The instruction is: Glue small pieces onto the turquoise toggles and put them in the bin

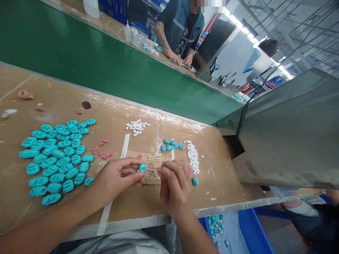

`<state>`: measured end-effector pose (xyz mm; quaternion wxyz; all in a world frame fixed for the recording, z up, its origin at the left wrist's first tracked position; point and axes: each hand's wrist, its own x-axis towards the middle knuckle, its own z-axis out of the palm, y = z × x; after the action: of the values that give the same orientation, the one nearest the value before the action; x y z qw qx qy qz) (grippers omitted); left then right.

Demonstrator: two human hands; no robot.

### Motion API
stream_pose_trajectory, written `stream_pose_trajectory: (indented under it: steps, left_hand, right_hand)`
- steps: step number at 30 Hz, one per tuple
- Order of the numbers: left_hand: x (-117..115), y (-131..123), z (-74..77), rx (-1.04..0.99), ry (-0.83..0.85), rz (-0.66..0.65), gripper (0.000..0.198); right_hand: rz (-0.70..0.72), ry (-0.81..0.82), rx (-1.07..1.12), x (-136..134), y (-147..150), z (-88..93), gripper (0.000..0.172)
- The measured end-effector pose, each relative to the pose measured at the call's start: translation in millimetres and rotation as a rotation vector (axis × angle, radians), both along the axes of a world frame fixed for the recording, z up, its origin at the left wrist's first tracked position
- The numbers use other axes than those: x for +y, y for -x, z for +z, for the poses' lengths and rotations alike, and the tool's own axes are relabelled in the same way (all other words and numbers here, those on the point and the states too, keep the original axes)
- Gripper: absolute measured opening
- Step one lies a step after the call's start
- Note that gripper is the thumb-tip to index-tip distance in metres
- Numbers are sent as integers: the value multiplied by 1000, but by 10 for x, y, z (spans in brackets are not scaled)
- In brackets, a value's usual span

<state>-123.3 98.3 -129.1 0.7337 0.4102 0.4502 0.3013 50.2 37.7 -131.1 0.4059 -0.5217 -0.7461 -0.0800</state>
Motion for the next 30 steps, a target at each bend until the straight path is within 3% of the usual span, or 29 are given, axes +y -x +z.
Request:
stream_pose_trajectory:
  steps: [4,8,14,16,20,21,25,30]
  left_hand:
    - [29,5,59,61,-61,66,30]
    - [88,37,99,117,-150,173,30]
    - [111,75,29,137,-191,144,35]
    - [108,73,15,130,-182,143,35]
    - [106,75,0,128,-169,130,36]
    - [106,78,-5,125,-167,121,36]
    - [103,94,-35,102,-166,105,38]
    - [92,105,-73,101,-189,68,39]
  right_hand:
    - [-18,13,66,10,-43,48,23]
    - [77,126,-129,37,-20,64,21]
    - [96,286,-279,-3,-56,-169,26]
    - [5,327,-219,-23,-245,-279,30]
    - [-413,234,-189,11,-852,-434,15]
    - [-458,229,-199,35,-1002,-455,15]
    - [-491,265,-238,130,-1380,-509,26]
    - [-473,400,-269,203,-1464,-573,26]
